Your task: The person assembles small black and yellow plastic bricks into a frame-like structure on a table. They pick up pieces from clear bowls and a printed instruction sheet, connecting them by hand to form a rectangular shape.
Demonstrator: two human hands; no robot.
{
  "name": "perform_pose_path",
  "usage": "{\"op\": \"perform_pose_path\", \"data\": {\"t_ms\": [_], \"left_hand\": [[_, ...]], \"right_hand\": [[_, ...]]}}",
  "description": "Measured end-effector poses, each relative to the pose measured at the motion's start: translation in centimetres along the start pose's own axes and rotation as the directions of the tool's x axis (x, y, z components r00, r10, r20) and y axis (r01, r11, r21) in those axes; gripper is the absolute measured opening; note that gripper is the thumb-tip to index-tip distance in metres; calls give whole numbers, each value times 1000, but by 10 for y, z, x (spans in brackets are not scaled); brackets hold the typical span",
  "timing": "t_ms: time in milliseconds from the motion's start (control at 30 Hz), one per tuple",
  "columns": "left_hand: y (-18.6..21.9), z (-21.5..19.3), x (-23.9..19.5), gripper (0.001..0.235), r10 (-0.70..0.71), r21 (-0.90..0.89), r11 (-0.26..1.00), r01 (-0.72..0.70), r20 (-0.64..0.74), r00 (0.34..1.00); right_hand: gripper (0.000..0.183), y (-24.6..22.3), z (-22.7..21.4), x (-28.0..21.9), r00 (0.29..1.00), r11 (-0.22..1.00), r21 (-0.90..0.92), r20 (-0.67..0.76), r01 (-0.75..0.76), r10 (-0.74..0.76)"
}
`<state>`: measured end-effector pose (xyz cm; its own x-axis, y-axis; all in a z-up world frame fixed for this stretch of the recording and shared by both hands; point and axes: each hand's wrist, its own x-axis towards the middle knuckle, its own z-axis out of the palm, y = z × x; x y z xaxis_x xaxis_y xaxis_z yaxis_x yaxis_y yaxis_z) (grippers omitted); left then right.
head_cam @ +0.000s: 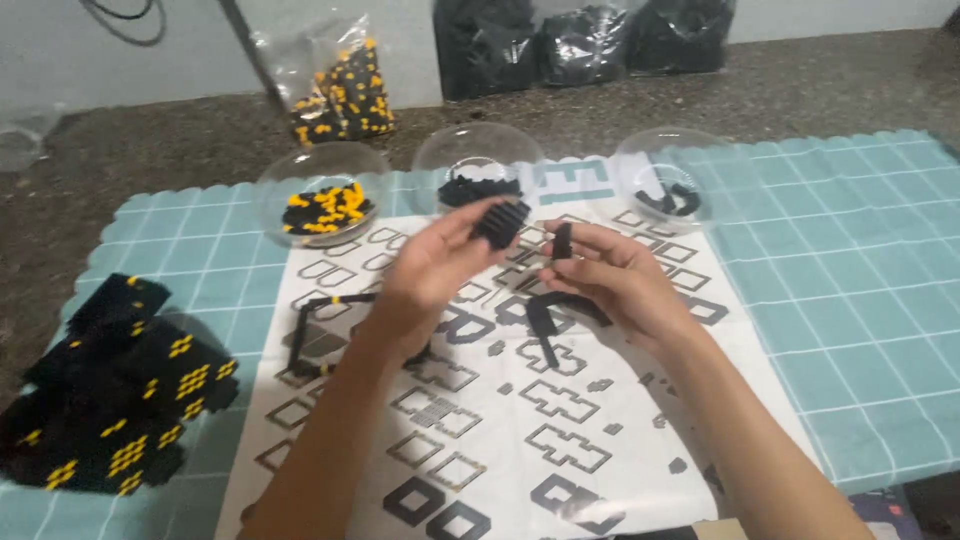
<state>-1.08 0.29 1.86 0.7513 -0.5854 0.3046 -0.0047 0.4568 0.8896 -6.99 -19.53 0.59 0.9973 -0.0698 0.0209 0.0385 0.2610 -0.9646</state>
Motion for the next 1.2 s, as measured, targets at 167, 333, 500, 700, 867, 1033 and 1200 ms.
{"op": "perform_pose_path", "data": {"t_ms": [167,333,500,700,867,1033,1200], "left_hand": [[-24,3,-2,51,-3,68,998,6,-40,999],[-19,6,-5,46,11,260,966,6,-64,998],[-11,14,-13,47,187,527,839,-135,-46,981],[-17,11,-11,44,559,898,177,-402,245,792],[-30,-24,-2,37,628,938,71,-341,224,746],[-28,-66,-6,29,572,959,-202,-197,279,771],[-39,-78,-9,20,649,919,-394,2,277,709]], "right_hand": [[50,-2,8,-2,999,999,-13,-5,43,-43],[52,3,10,-2,997,997,-17,-11,73,-74],[51,10,4,-2,995,994,-50,15,100,-100],[51,6,10,-5,995,992,-70,35,100,-98],[51,-1,15,-9,995,994,-34,36,99,-98],[51,-6,18,-9,996,997,8,47,81,-81],[52,-1,14,-10,998,999,-9,36,52,-52]]}}
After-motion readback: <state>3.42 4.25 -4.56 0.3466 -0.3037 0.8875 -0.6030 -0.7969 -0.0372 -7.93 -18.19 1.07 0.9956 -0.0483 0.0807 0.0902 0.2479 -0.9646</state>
